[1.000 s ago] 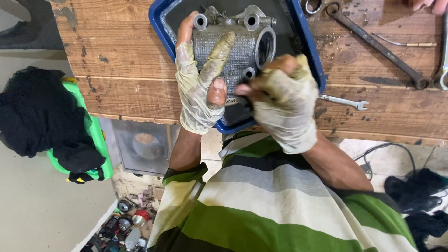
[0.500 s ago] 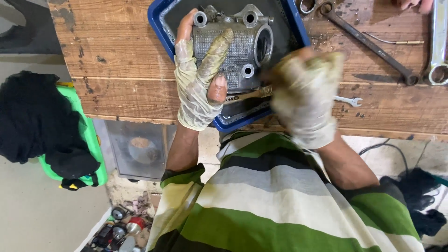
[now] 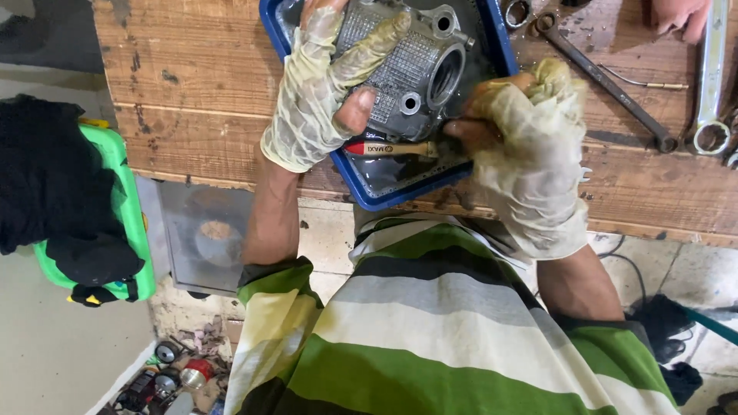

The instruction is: Cleaning the exterior of a motorcycle cylinder head using a brush and solvent in a tray.

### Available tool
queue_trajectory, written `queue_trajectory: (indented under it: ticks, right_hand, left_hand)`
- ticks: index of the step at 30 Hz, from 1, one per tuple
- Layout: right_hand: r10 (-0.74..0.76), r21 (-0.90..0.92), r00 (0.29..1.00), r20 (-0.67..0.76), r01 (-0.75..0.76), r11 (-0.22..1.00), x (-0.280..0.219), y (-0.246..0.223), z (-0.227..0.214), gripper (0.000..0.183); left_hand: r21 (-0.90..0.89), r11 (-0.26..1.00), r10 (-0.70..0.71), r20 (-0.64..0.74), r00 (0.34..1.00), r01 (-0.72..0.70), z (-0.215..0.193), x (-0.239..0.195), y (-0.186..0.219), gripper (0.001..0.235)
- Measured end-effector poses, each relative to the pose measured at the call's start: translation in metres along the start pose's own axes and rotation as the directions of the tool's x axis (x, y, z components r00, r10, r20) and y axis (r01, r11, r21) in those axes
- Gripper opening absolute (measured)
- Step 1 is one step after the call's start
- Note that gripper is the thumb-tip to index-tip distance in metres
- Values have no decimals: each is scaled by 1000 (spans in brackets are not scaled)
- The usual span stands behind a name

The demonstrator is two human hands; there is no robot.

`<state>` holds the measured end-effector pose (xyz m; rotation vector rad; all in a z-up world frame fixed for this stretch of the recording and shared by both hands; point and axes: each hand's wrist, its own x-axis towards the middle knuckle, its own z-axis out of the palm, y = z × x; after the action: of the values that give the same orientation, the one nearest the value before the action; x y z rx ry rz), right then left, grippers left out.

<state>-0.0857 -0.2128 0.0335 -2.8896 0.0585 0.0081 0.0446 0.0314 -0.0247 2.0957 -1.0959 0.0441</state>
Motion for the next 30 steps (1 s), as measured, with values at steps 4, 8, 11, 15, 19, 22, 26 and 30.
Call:
queue_trajectory:
  ticks: [4,8,11,15,19,22,26,30]
  right_hand:
    - [-24,833,944,-330,303,463,18,-35,0,32]
    - [294,984,945,-144,106,141,15,-36,15,32]
    - [60,427,907,-417,137,894,2,3,32,32]
    - [95,974,990,-104,83,210,13,-9,27,30]
    - [-79,388,909,-409,252,886,8,16,33,17]
    - [111,534,966,-235,33,845,0,3,15,21]
    - [75,649,997,-30,-37,760,3,-7,17,12]
    - [64,590,981,-181,56,806,5,-7,20,9]
  left_hand:
    - [36,998,-62,46,997,60,2,-5,-1,57]
    - [-176,972,-166,-56,985,154,0,-3,19,68]
    - [74,984,-155,-92,984,162,6,-14,28,50]
    - [-11,938,-347,-67,936,347,3,-1,66,67]
    - [79,961,-260,-75,963,265,8,-5,58,78]
    - [37,963,-267,-45,963,269,7,-3,57,80]
    - [-42,965,-260,-30,965,259,6,-3,56,84]
    - [-14,963,-270,-29,962,270,6,-5,56,80]
